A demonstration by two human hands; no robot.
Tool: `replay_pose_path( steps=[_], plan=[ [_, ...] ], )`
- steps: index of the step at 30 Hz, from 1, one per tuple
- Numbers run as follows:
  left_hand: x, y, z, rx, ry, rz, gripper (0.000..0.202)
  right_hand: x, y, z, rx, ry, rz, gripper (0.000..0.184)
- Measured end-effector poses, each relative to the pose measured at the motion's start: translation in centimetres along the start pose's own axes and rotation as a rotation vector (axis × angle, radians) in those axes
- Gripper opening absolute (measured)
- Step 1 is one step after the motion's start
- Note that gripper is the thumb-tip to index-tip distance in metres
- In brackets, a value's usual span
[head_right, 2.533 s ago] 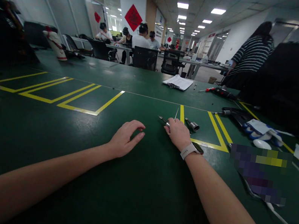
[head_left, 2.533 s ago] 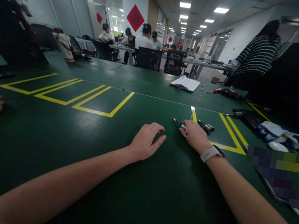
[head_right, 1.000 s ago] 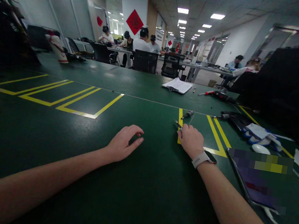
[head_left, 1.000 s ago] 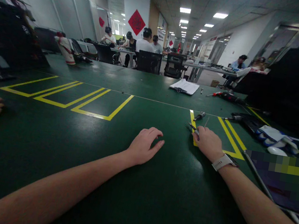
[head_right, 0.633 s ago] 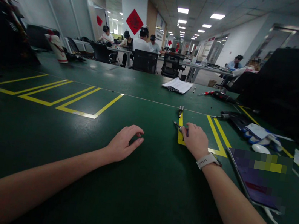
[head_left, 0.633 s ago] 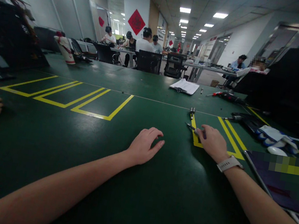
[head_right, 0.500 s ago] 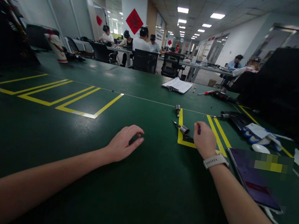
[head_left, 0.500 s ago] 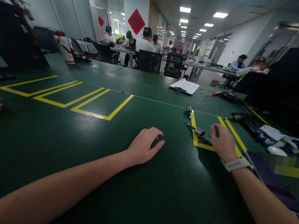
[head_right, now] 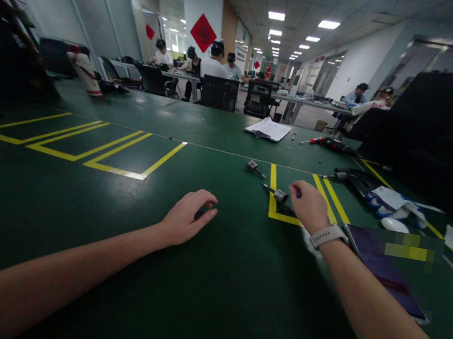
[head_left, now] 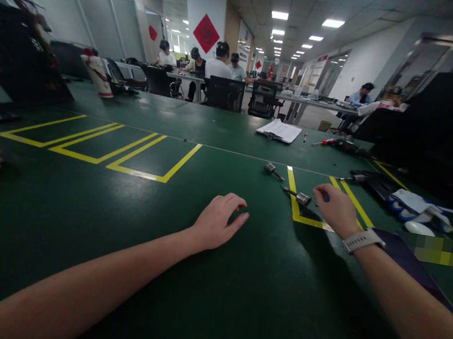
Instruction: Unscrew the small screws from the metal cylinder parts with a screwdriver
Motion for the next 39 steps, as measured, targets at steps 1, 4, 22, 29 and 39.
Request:
replay_pose_path(
  steps=[1, 4, 22, 29, 39],
  plan=[
    [0.0, 0.0, 0.0, 0.004, -0.003, -0.003, 0.024, -0.4, -0.1, -0.4, -0.011, 0.017, 0.005, 0.023],
    [-0.1, -0.1, 0.0, 0.001, 0.005, -0.008, 0.023, -1.5, -0.6, -1.6, -0.060, 0.077, 0.016, 0.022],
    [-0.1, 0.0, -0.2, -0.026, 0.057, 0.005, 0.024, 1.4, -2.4, -6.2, -0.236, 0.097, 0.286, 0.026],
    [0.1, 0.0, -0.4, -0.026, 0.064, 0.011, 0.022, 8.2, -2.5, -8.1, -0.292, -0.016, 0.536, 0.031],
    [-0.1, -0.1, -0.7, -0.096, 0.101, 0.032, 0.023, 12.0, -5.7, -11.0, -0.348, 0.197, 0.688, 0.030]
  ],
)
Point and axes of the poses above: each hand's wrist, its own z-axis away from the middle knuckle, its own y-axis out of the back of the hand, x = y × z, the point moved 2 cm from there along -z, towards the middle knuckle, and after that the axes turned 11 degrees about x, right-handed, at the moved point
